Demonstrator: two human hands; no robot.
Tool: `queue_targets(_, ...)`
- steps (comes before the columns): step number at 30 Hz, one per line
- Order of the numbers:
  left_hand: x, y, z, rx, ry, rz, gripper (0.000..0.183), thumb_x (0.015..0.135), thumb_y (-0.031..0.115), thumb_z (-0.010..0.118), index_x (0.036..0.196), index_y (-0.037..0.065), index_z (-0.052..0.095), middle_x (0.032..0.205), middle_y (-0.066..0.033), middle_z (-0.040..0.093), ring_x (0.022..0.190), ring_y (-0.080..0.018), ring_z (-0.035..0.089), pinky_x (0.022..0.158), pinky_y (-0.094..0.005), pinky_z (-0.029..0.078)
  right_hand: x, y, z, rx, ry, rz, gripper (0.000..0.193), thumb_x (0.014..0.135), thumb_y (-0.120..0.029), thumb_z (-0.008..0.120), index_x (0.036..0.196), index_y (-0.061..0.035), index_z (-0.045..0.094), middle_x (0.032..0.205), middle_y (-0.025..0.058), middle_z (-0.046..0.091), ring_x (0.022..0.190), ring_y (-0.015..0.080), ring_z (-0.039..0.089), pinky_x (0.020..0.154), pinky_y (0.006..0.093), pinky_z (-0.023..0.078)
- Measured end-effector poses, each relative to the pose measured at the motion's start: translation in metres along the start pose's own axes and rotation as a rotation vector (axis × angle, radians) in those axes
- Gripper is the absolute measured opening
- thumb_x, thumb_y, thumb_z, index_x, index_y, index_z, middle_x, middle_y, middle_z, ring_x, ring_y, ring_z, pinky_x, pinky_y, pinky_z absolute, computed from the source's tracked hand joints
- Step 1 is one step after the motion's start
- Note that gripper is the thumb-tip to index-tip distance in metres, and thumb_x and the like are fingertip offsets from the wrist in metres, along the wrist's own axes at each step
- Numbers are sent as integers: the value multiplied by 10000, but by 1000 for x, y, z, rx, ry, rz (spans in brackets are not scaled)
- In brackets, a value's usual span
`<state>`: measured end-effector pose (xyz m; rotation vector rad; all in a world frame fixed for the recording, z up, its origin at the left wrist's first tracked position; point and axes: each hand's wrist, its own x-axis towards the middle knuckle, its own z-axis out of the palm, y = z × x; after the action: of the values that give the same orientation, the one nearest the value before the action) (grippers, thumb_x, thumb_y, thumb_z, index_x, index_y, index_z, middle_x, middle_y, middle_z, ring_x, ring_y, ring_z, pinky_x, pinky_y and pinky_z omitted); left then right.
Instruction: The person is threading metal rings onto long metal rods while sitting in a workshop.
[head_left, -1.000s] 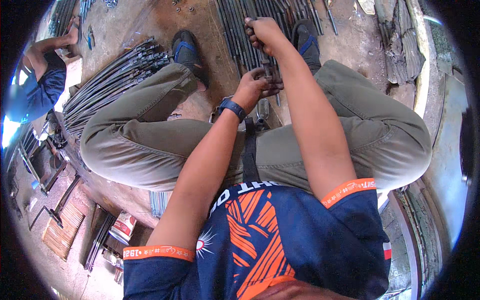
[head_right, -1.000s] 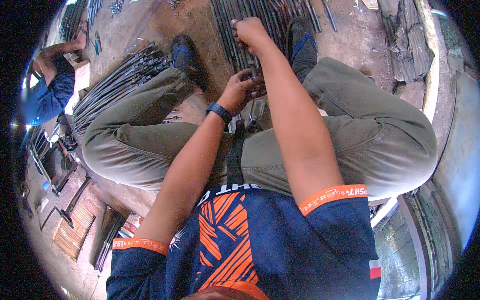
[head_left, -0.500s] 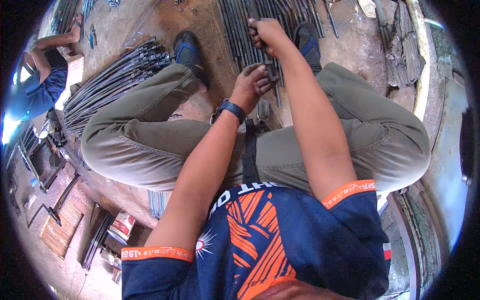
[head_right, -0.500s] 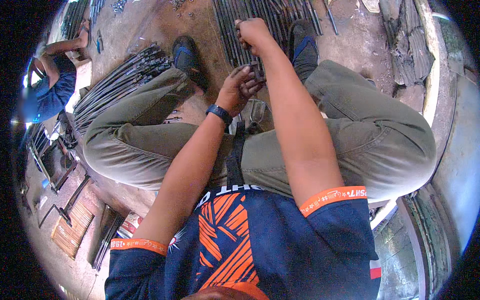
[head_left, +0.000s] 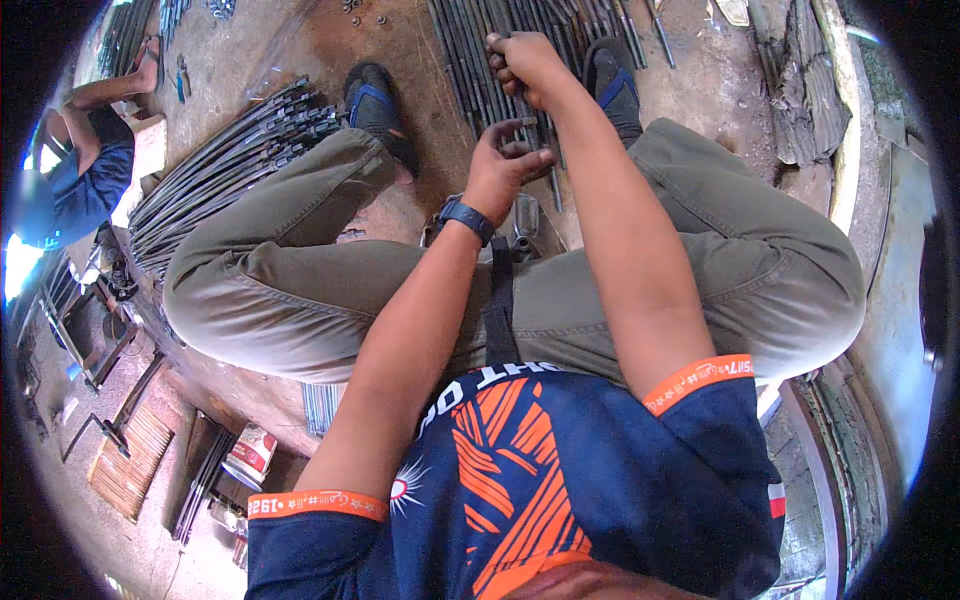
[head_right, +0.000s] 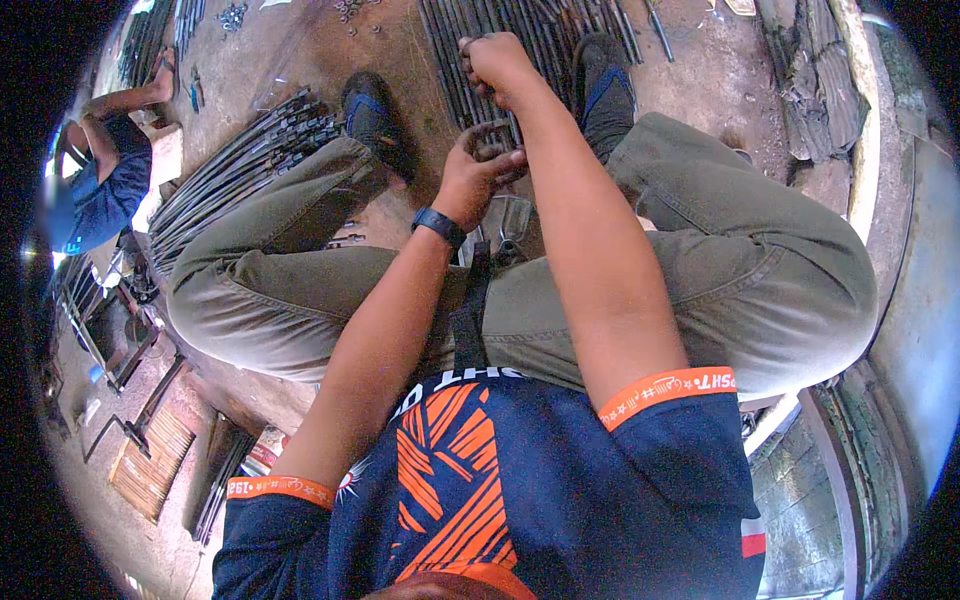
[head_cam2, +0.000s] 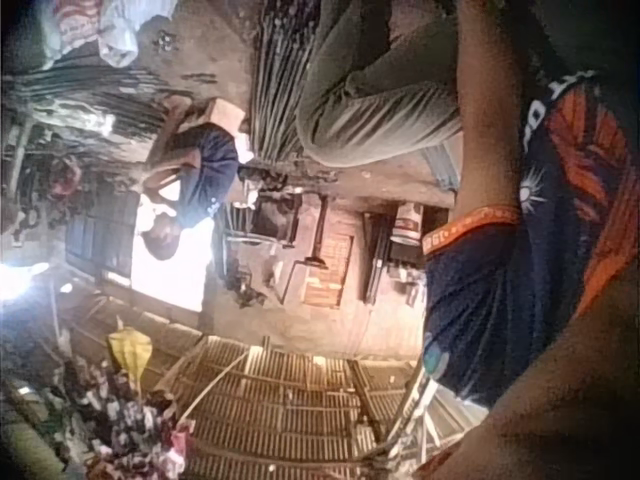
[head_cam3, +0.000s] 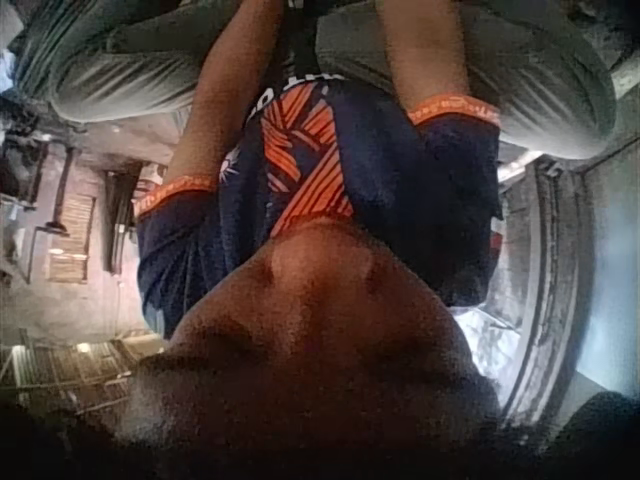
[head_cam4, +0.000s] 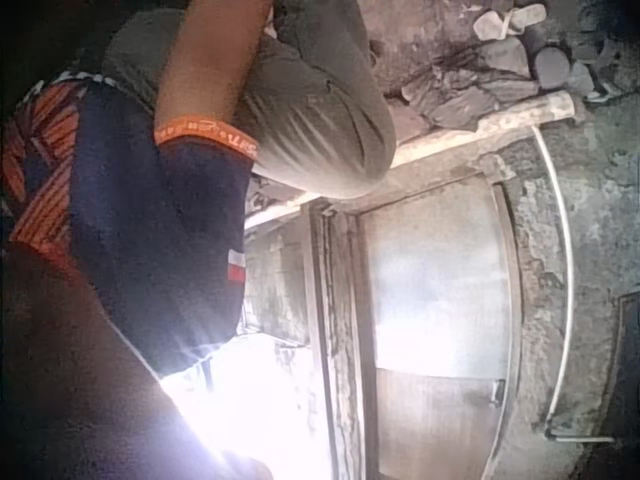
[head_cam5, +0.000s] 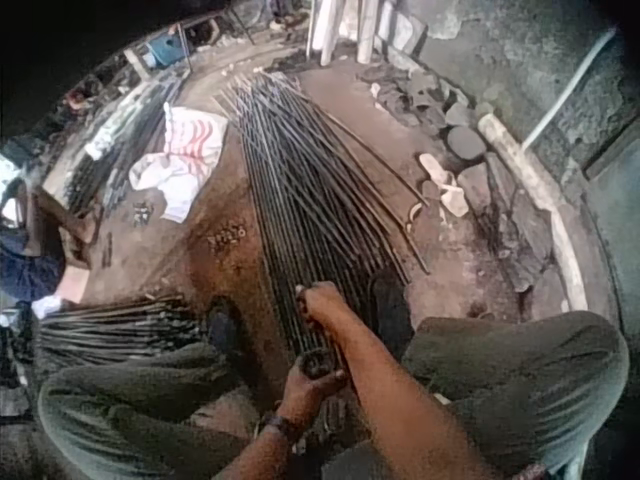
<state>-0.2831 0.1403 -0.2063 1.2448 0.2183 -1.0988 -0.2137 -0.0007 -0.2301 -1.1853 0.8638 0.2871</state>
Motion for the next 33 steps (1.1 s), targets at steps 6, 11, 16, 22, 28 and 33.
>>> queue_targets(6,-2,5,2,-399,-54,-170,407,811,50,599,1169,37,406,962,-98,592,865,-215,599,723,-337,503,-5,-5,-2,96,-3,-14,163,908,-214,498,824,-75,503,604,-23,431,450,75,331,407,246,290)
queue_targets(11,5,2,-10,-222,-99,-218,261,827,129,601,1054,50,502,898,-75,582,782,-161,582,629,-296,469,0,-1,0,46,9,-27,165,901,-213,510,806,-80,494,597,-22,426,439,69,334,388,236,275)
queue_targets(16,15,1,-2,367,237,146,275,785,235,659,890,8,545,776,-81,599,655,-152,564,582,-292,452,4,1,1,8,34,-40,173,896,-213,516,797,-72,493,596,-22,426,437,76,335,384,242,287)
queue_targets(22,12,5,2,649,332,383,357,748,307,685,696,-32,585,585,-79,570,576,-155,543,570,-301,437,3,3,6,3,23,-43,190,888,-233,528,799,-68,504,600,-18,440,443,83,350,388,254,303)
queue_targets(28,21,-3,-13,423,282,290,366,781,336,658,776,-25,597,610,-45,546,547,-120,506,514,-285,413,-5,-5,10,40,18,-46,203,889,-238,524,766,-78,503,600,-17,443,447,84,355,395,263,309)
queue_targets(33,36,-22,-60,390,564,84,401,803,375,642,890,-12,583,693,-26,554,512,-104,455,450,-244,373,-7,-10,7,-50,93,-72,190,890,-232,520,777,-81,496,611,-20,444,438,81,347,386,258,285)
